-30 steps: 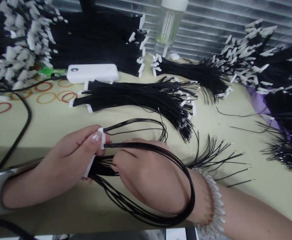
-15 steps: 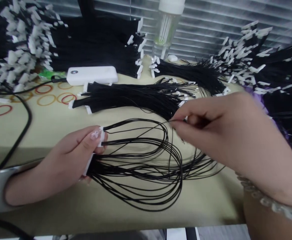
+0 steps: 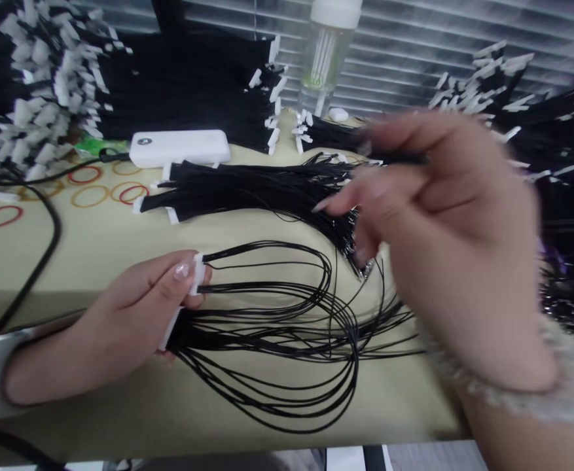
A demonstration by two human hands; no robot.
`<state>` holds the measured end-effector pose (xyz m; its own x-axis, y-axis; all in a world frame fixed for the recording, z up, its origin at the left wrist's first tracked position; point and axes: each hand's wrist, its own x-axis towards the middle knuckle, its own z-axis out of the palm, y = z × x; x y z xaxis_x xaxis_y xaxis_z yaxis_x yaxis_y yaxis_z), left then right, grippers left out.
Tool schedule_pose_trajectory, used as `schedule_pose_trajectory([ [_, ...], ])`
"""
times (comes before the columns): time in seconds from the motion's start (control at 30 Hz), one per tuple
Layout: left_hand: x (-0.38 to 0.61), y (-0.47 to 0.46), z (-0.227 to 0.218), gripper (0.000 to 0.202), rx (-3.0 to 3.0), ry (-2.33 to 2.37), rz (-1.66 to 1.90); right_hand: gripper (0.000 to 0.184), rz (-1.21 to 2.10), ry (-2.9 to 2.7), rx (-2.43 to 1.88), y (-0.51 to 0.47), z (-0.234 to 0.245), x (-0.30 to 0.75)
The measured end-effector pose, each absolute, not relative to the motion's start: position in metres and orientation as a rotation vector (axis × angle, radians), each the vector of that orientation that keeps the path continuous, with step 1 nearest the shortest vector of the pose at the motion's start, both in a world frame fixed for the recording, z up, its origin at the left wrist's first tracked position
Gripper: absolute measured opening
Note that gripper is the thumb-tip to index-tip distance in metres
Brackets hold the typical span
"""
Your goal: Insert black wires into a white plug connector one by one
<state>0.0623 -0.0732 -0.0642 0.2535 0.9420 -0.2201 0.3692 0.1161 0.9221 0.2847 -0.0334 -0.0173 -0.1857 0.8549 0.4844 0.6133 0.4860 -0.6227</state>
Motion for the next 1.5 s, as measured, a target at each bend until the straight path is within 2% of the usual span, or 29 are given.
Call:
schedule_pose_trajectory([
  [0.1,0.062,-0.073,-0.064,0.032,1.470,1.285,0.675,0.001,0.383,-2.182,-1.184,-0.047,-0.026,0.261],
  [0.43,0.062,-0.072,-0.059,0.032,1.767,1.255,0.640,0.013,0.386,-2.421,-1.114,-0.057,-0.039,0.244],
  [1.2,0.061,-0.075,-0.062,0.028,1.996,1.219,0.512,0.010,0.515,-2.323,-1.111,-0.064,-0.046,0.237],
  [1.4,0.061,-0.077,-0.062,0.029,1.840,1.175,0.642,0.017,0.649,-2.211,-1.176,-0.063,-0.047,0.231],
  [1.5,0.062,-0.078,-0.060,0.031,1.737,1.233,0.692,0.015,0.592,-2.230,-1.173,-0.060,-0.045,0.231],
])
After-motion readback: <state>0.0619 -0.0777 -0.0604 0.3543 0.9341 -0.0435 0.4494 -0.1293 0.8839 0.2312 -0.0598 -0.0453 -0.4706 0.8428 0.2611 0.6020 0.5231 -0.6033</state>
